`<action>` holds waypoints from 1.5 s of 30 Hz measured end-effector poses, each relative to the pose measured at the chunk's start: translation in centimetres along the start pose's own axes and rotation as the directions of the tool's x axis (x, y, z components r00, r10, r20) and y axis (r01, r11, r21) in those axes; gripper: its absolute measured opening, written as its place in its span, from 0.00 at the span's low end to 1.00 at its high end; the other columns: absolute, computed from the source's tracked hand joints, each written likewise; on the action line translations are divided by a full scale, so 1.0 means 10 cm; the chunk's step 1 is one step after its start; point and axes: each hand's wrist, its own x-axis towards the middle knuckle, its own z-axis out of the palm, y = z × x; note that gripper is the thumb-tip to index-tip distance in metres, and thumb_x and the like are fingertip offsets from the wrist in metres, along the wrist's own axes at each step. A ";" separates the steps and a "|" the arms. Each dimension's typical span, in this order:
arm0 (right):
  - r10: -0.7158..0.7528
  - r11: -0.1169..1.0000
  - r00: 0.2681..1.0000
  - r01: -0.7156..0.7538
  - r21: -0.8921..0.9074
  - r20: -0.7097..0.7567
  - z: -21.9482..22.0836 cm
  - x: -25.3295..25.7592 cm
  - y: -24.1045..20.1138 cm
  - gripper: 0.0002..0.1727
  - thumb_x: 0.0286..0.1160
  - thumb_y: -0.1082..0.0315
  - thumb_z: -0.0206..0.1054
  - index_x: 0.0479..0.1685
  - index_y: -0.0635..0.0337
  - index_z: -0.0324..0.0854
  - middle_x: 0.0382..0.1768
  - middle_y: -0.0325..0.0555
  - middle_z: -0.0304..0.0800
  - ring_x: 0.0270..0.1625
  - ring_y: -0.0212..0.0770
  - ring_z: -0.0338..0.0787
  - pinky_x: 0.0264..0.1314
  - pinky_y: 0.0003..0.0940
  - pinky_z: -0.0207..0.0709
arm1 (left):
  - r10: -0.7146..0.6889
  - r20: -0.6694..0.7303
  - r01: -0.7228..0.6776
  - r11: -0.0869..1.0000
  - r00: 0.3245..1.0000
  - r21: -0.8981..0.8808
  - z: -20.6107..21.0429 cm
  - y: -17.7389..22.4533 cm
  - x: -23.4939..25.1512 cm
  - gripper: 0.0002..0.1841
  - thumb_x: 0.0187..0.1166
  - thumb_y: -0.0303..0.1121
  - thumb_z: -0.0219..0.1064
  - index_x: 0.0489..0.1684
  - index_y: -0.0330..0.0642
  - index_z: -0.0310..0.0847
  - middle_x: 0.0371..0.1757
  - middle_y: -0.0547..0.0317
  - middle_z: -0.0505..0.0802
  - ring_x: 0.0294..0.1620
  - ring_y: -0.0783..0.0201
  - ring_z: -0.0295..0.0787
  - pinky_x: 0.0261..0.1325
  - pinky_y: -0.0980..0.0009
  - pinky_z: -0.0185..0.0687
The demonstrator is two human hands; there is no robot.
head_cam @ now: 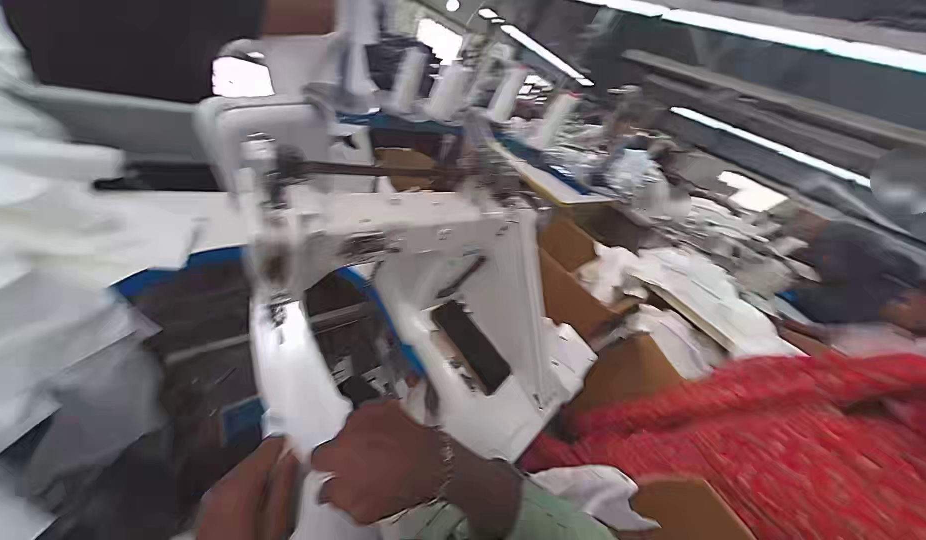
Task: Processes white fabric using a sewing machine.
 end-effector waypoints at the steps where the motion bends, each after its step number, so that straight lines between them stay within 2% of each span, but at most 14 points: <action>1: 0.028 0.999 0.995 -0.030 0.018 0.098 0.01 0.05 0.05 0.15 0.83 0.64 0.63 0.44 0.69 0.89 0.36 0.64 0.92 0.47 0.66 0.92 0.52 0.67 0.77 | 0.036 -0.121 -0.035 0.999 0.992 0.012 0.04 -0.05 0.03 0.18 0.82 0.34 0.58 0.29 0.27 0.87 0.26 0.41 0.91 0.29 0.46 0.92 0.35 0.48 0.86; 3: 0.194 0.980 0.955 -0.178 -0.087 0.224 -0.04 0.13 0.06 0.20 0.89 0.61 0.57 0.48 0.72 0.86 0.39 0.67 0.92 0.51 0.69 0.91 0.55 0.67 0.77 | 0.055 -0.284 -0.057 0.998 0.957 0.000 0.18 -0.13 0.15 0.19 0.82 0.36 0.56 0.25 0.33 0.84 0.21 0.49 0.87 0.23 0.53 0.88 0.29 0.56 0.84; 4: 0.228 0.965 0.955 -0.195 -0.176 0.191 -0.06 0.13 -0.02 0.21 0.89 0.59 0.56 0.44 0.70 0.85 0.33 0.64 0.90 0.46 0.67 0.92 0.49 0.63 0.77 | 0.038 -0.292 -0.044 0.999 0.956 -0.014 0.21 -0.13 0.17 0.17 0.83 0.35 0.57 0.26 0.33 0.83 0.17 0.50 0.84 0.19 0.53 0.86 0.23 0.57 0.81; 6: 0.041 0.945 0.998 -0.054 -0.323 -0.046 -0.06 0.06 -0.04 0.17 0.76 0.59 0.63 0.25 0.63 0.85 0.15 0.53 0.82 0.24 0.58 0.90 0.25 0.53 0.76 | 0.004 -0.258 -0.008 1.000 0.966 -0.015 0.21 -0.02 0.20 0.15 0.83 0.35 0.57 0.28 0.35 0.82 0.11 0.54 0.80 0.12 0.55 0.82 0.15 0.58 0.76; 11: 0.201 0.948 0.962 -0.145 -0.283 0.182 -0.13 0.15 -0.05 0.20 0.84 0.59 0.61 0.33 0.70 0.85 0.24 0.62 0.88 0.36 0.66 0.92 0.39 0.63 0.78 | -0.121 -0.027 0.120 0.991 0.992 -0.056 -0.09 0.14 0.08 0.11 0.79 0.33 0.65 0.32 0.33 0.85 0.13 0.47 0.83 0.16 0.46 0.86 0.21 0.50 0.78; 13: 0.118 0.955 0.983 -0.073 -0.289 0.142 -0.21 0.15 -0.08 0.19 0.80 0.60 0.63 0.28 0.69 0.85 0.20 0.60 0.86 0.31 0.64 0.91 0.33 0.60 0.77 | -0.066 0.028 0.068 0.996 0.997 -0.049 -0.12 0.09 0.11 0.13 0.79 0.34 0.66 0.29 0.33 0.85 0.13 0.46 0.83 0.16 0.45 0.87 0.21 0.49 0.77; 17: 0.108 0.975 0.973 -0.064 -0.211 0.203 -0.11 0.15 0.06 0.21 0.83 0.61 0.60 0.28 0.72 0.84 0.21 0.64 0.85 0.31 0.66 0.90 0.33 0.64 0.76 | 0.099 -0.077 -0.096 0.995 0.992 0.040 -0.07 -0.01 0.14 0.12 0.75 0.35 0.67 0.22 0.38 0.83 0.11 0.52 0.80 0.14 0.52 0.84 0.14 0.56 0.72; 19: 0.193 0.938 0.976 -0.154 -0.310 0.098 -0.13 0.09 -0.13 0.18 0.84 0.63 0.59 0.33 0.71 0.85 0.25 0.64 0.88 0.32 0.66 0.93 0.33 0.63 0.80 | 0.080 -0.087 -0.076 0.996 0.993 0.052 -0.06 -0.02 0.13 0.11 0.75 0.34 0.65 0.22 0.39 0.81 0.10 0.54 0.79 0.12 0.53 0.83 0.13 0.58 0.71; 22: 0.073 0.906 0.985 -0.130 -0.402 -0.155 -0.06 0.06 -0.28 0.11 0.74 0.69 0.66 0.36 0.69 0.90 0.22 0.58 0.89 0.24 0.59 0.93 0.23 0.54 0.82 | 0.027 -0.164 -0.003 0.989 0.986 0.147 -0.02 0.12 0.10 0.09 0.71 0.33 0.65 0.22 0.40 0.84 0.09 0.56 0.78 0.10 0.56 0.81 0.10 0.61 0.70; 26: 0.064 0.861 0.951 -0.207 -0.465 -0.304 0.13 0.22 -0.35 0.13 0.68 0.75 0.66 0.47 0.74 0.91 0.25 0.57 0.92 0.25 0.55 0.94 0.24 0.46 0.84 | 0.025 -0.217 0.012 0.986 0.976 0.165 0.04 0.22 0.07 0.11 0.70 0.27 0.65 0.41 0.34 0.94 0.13 0.55 0.85 0.12 0.57 0.84 0.14 0.64 0.73; 36: 0.098 0.799 0.869 -0.360 -0.482 -0.485 0.14 0.73 -0.29 0.11 0.65 0.75 0.69 0.42 0.68 0.93 0.21 0.54 0.90 0.22 0.54 0.92 0.20 0.45 0.81 | -0.197 -0.423 0.095 0.964 0.884 -0.249 0.41 0.01 0.45 0.14 0.78 0.28 0.57 0.30 0.37 0.90 0.22 0.54 0.91 0.24 0.58 0.91 0.26 0.62 0.85; 39: 0.166 0.885 0.877 -0.334 -0.324 -0.450 0.02 0.86 -0.10 0.11 0.72 0.71 0.65 0.42 0.68 0.91 0.23 0.57 0.90 0.26 0.60 0.92 0.26 0.56 0.80 | -0.375 -0.269 0.261 0.889 0.887 -0.377 0.27 0.08 0.58 0.13 0.83 0.29 0.56 0.35 0.32 0.85 0.22 0.49 0.88 0.25 0.52 0.90 0.29 0.54 0.83; 42: 0.317 0.927 0.926 -0.349 -0.141 -0.204 -0.05 0.53 0.09 0.14 0.73 0.71 0.67 0.51 0.72 0.89 0.32 0.63 0.93 0.38 0.66 0.94 0.42 0.67 0.81 | -0.456 0.067 0.438 0.790 0.888 -0.429 -0.11 -0.02 0.45 0.13 0.87 0.31 0.57 0.42 0.27 0.84 0.26 0.45 0.86 0.29 0.51 0.85 0.38 0.52 0.81; 45: 0.353 0.933 0.934 -0.356 0.060 0.047 0.18 0.29 0.67 0.13 0.75 0.66 0.68 0.37 0.71 0.87 0.25 0.57 0.88 0.33 0.58 0.89 0.41 0.62 0.78 | -0.327 0.280 0.428 0.746 0.903 -0.510 -0.20 -0.77 0.45 0.11 0.85 0.31 0.60 0.35 0.32 0.82 0.25 0.62 0.79 0.26 0.71 0.73 0.34 0.71 0.71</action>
